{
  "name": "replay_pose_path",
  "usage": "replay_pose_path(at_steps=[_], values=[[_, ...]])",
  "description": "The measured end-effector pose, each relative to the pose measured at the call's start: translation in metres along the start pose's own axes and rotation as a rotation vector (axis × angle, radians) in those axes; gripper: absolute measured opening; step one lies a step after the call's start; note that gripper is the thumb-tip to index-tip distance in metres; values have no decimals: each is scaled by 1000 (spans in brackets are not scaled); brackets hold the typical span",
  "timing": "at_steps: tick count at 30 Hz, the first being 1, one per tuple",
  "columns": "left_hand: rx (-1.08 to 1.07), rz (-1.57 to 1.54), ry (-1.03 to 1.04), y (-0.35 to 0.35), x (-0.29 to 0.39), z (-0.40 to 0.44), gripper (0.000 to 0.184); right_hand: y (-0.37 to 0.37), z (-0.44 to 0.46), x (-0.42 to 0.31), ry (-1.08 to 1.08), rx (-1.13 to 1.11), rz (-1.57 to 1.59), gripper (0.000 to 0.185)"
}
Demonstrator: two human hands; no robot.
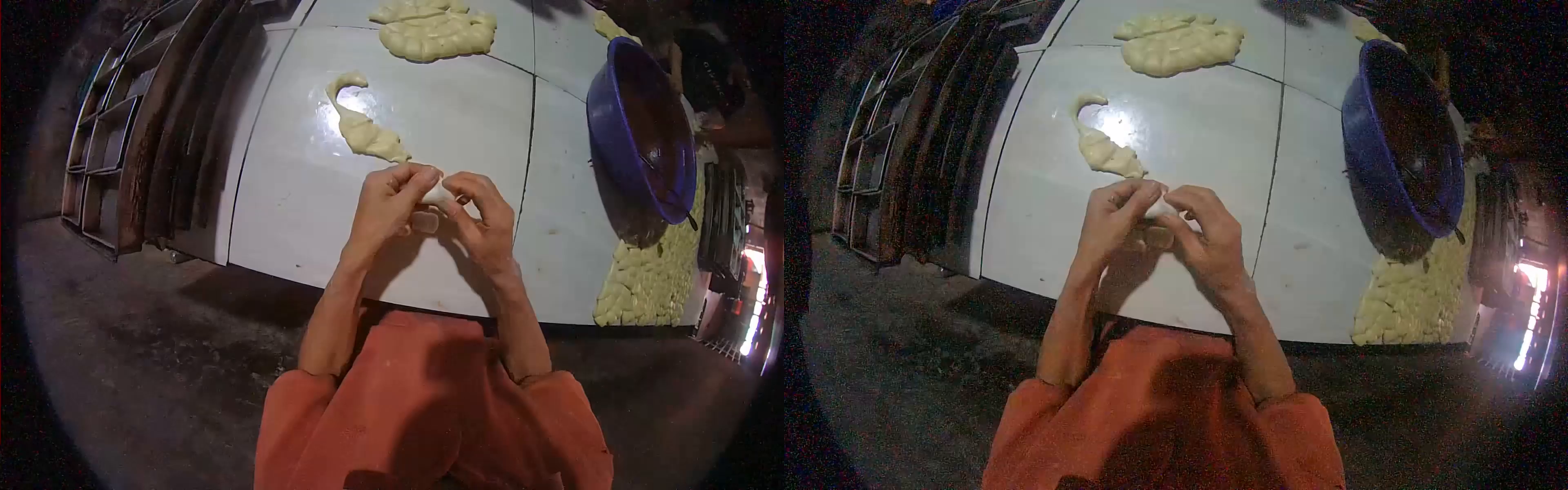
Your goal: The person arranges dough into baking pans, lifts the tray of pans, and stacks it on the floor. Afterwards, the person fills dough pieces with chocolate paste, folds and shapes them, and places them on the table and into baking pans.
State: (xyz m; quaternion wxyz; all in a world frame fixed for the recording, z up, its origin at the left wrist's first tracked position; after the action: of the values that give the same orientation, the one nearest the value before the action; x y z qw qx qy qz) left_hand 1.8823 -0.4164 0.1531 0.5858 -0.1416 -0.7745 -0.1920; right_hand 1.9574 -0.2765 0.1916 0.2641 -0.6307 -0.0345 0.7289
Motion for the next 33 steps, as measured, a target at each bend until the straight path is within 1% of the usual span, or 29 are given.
replay_pose_path(at_steps=[1, 3, 4, 5, 7, 8, 9, 10, 11, 12, 13, 14, 16, 17, 19, 20, 21, 23, 24, 25, 27, 28, 29, 31, 32, 33], values=[[5, -2, -2, -2, 5, -5, 35, -1, -1, 3, 1, -5, 1, 21], [49, 268, 51, -13, 14, -14, 44, 2, -3, 17, 243, -71, 105, 19], [52, 289, 133, -19, 17, -19, 54, 6, -4, 23, 385, -97, 134, 21], [43, 471, 217, -29, 21, -22, 64, 7, -5, 26, 387, -94, 132, 21], [-94, 873, 287, -38, 32, -29, 79, 19, -11, 39, 457, -276, -115, 26], [-93, 871, 286, -43, 29, -31, 79, 20, -10, 41, 437, -328, -195, 35], [-178, 883, 303, -43, 22, -32, 79, 19, -10, 39, 433, -335, -196, 35], [-263, 895, 315, -43, 15, -35, 80, 17, -11, 28, 293, -282, -291, 37], [-298, 975, 421, -40, 14, -36, 81, 16, -13, 15, 154, -225, -384, 40], [-287, 967, 451, -38, 9, -35, 75, 16, -15, 10, 231, -271, -351, 46], [-277, 958, 482, -35, 4, -34, 70, 19, -14, 12, 233, -274, -352, 46], [-279, 955, 480, -35, 0, -31, 70, 25, -15, 13, 206, -345, -315, 46], [-374, 906, 377, -31, -9, -22, 61, 31, -13, 15, 177, -459, -266, 46], [-375, 904, 383, -30, -7, -22, 61, 29, -12, 13, 175, -456, -271, 46], [-363, 919, 384, -29, 1, -26, 56, 25, -9, 9, 216, -517, -301, 43], [-385, 903, 405, -31, 3, -25, 64, 22, -5, 10, 212, -524, -243, 42], [-379, 905, 408, -35, 7, -27, 64, 23, -1, 8, 206, -525, -244, 42], [-358, 686, 267, -43, 14, -32, 75, 14, 11, 11, 300, -291, -280, 43], [-301, 719, 286, -50, 14, -30, 83, 17, 21, 17, 298, -223, -309, 44], [-265, 750, 263, -57, 15, -27, 74, 22, 31, 20, 341, -182, -248, 45], [-114, 766, 250, -73, 18, -18, 63, 40, 52, 20, 169, -146, -387, 47], [-81, 847, 291, -78, 23, -10, 55, 52, 59, 19, 79, -109, -465, 46], [-76, 848, 291, -82, 22, 1, 55, 65, 64, 18, -11, -73, -542, 46], [36, 1098, 631, -85, 27, 20, 53, 88, 71, 28, -22, -85, -590, 46], [46, 1100, 628, -86, 22, 32, 53, 97, 74, 36, -25, -93, -568, 46], [21, 1174, 680, -82, 19, 43, 47, 104, 79, 38, -30, -103, -546, 46]])
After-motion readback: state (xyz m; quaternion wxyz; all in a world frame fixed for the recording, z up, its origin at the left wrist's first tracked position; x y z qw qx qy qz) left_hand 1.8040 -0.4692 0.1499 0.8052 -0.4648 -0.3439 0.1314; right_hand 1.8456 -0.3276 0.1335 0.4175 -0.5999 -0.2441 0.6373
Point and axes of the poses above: each hand's wrist, its own z-axis towards the middle knuckle, its own y-axis out of the palm, x = y × z, the point moved 5 cm from there along z, towards the middle knuckle, and after that the axes turned 9 degrees about y, right-handed, at the moved point
